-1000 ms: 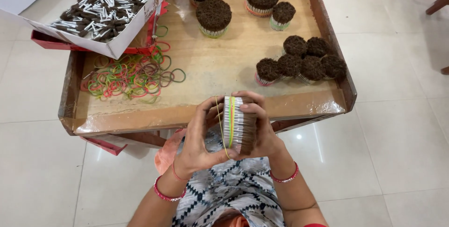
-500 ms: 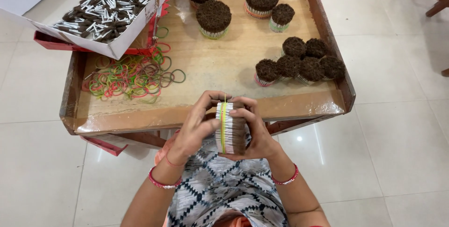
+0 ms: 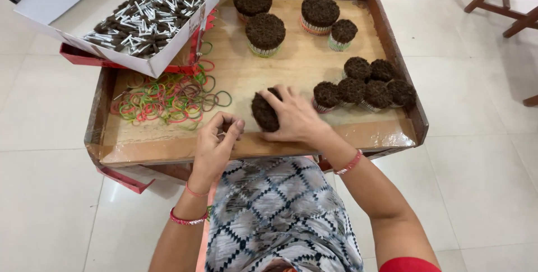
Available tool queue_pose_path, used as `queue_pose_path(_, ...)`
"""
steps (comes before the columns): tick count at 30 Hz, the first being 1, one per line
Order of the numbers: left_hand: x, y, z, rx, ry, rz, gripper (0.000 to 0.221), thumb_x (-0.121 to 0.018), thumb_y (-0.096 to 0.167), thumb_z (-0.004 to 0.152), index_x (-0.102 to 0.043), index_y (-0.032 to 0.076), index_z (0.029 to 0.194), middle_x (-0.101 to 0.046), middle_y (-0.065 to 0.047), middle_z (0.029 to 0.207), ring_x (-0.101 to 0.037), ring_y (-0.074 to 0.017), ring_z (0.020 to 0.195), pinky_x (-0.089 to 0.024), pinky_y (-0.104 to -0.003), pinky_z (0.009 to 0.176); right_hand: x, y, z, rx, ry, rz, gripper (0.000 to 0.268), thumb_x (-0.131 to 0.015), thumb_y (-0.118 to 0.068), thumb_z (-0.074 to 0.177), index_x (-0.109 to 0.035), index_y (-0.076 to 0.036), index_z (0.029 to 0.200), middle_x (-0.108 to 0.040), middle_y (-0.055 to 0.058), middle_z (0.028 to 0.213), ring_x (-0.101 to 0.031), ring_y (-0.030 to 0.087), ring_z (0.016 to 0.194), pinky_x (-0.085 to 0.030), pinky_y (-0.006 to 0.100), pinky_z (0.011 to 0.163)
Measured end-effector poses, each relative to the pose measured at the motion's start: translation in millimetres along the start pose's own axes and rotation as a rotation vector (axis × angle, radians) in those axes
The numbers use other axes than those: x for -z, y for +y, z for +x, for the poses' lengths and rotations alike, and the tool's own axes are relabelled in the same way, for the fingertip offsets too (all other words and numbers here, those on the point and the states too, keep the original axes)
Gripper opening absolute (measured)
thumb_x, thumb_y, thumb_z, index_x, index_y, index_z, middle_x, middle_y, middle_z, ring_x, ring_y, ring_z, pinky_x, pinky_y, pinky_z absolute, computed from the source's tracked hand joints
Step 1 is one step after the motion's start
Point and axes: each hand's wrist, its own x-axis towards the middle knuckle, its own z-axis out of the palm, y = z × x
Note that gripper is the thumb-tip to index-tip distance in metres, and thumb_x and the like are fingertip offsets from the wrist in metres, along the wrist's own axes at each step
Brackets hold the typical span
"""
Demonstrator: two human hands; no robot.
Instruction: The person bundles small bamboo sticks by placing them into a round container, wrapping them with silver foil, and securing the bundle with rubber bands.
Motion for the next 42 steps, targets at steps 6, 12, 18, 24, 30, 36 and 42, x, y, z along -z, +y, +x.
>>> queue_pose_path(6, 12, -24, 6, -0.106, -0.005, 0.001, 0.016, -0.069, 0.019, 0.100, -0.067, 0.003, 0.097, -0.066, 0.004, 0.083, -0.057, -0.0017, 0.072, -0.045, -0.018, 0.060, 3, 13, 25, 0.044, -0.022, 0.008, 0.098, -0.089, -0.048, 0.065, -0.046, -0.009, 0.144, -0.049, 0.023, 0.137, -0.050, 0.044, 0.125, -0.050, 0.052, 0.099)
queue_pose_path(12, 8, -28, 14, -0.113, 0.067, -0.007, 0.013, -0.068, 0.016, 0.101, -0.067, 0.004, 0.097, -0.065, 0.004, 0.082, -0.057, -0.0011, 0.072, -0.046, -0.019, 0.060, -17, 20, 37, -0.075, -0.035, -0.028, 0.099, -0.088, -0.052, 0.064, -0.047, -0.010, 0.143, -0.050, 0.022, 0.130, -0.052, 0.042, 0.122, -0.049, 0.053, 0.100)
queue_pose_path(18, 7, -36, 12, -0.163, 0.097, 0.117, 0.017, -0.071, 0.015, 0.099, -0.066, 0.001, 0.090, -0.057, 0.005, 0.071, -0.046, -0.0020, 0.064, -0.037, -0.021, 0.055, -23, 15, 39, -0.024, 0.035, 0.017, 0.096, -0.088, -0.052, 0.063, -0.050, -0.010, 0.140, -0.052, 0.022, 0.129, -0.052, 0.042, 0.123, -0.049, 0.052, 0.099)
queue_pose_path(24, 4, -27, 11, -0.194, 0.077, 0.251, 0.015, -0.072, 0.014, 0.096, -0.067, 0.001, 0.089, -0.057, 0.001, 0.064, -0.047, -0.0037, 0.057, -0.037, -0.023, 0.051, -25, 32, 95, 0.202, -0.065, -0.092, 0.095, -0.092, -0.045, 0.061, -0.052, -0.008, 0.139, -0.051, 0.020, 0.132, -0.047, 0.042, 0.125, -0.041, 0.052, 0.106)
queue_pose_path(30, 6, -20, 0, -0.396, 0.105, 0.341, 0.013, -0.071, 0.013, 0.096, -0.067, 0.001, 0.092, -0.066, -0.004, 0.079, -0.060, -0.0067, 0.065, -0.049, -0.024, 0.060, -41, 45, 137, 0.256, 0.214, -0.270, 0.084, -0.090, -0.031, 0.068, -0.054, -0.010, 0.141, -0.050, 0.017, 0.143, -0.046, 0.037, 0.133, -0.039, 0.050, 0.114)
queue_pose_path(36, 1, -21, 5, -0.164, 0.094, 0.335, 0.014, -0.074, 0.014, 0.092, -0.069, 0.001, 0.091, -0.066, -0.005, 0.070, -0.057, -0.0119, 0.058, -0.046, -0.026, 0.054, 30, 139, 121, -0.355, 0.197, -0.258, 0.079, -0.085, -0.043, 0.085, -0.052, -0.005, 0.146, -0.048, 0.018, 0.145, -0.048, 0.033, 0.132, -0.045, 0.047, 0.113)
queue_pose_path(42, -7, -15, 6, -0.305, 0.079, 0.457, 0.013, -0.073, 0.013, 0.092, -0.068, 0.001, 0.090, -0.067, -0.005, 0.078, -0.062, -0.0108, 0.062, -0.050, -0.026, 0.058, 58, 253, 98, -0.819, 0.057, -0.216, 0.127, -0.094, -0.064, 0.065, -0.029, 0.000, 0.153, -0.030, 0.024, 0.154, -0.030, 0.040, 0.142, -0.034, 0.051, 0.114)
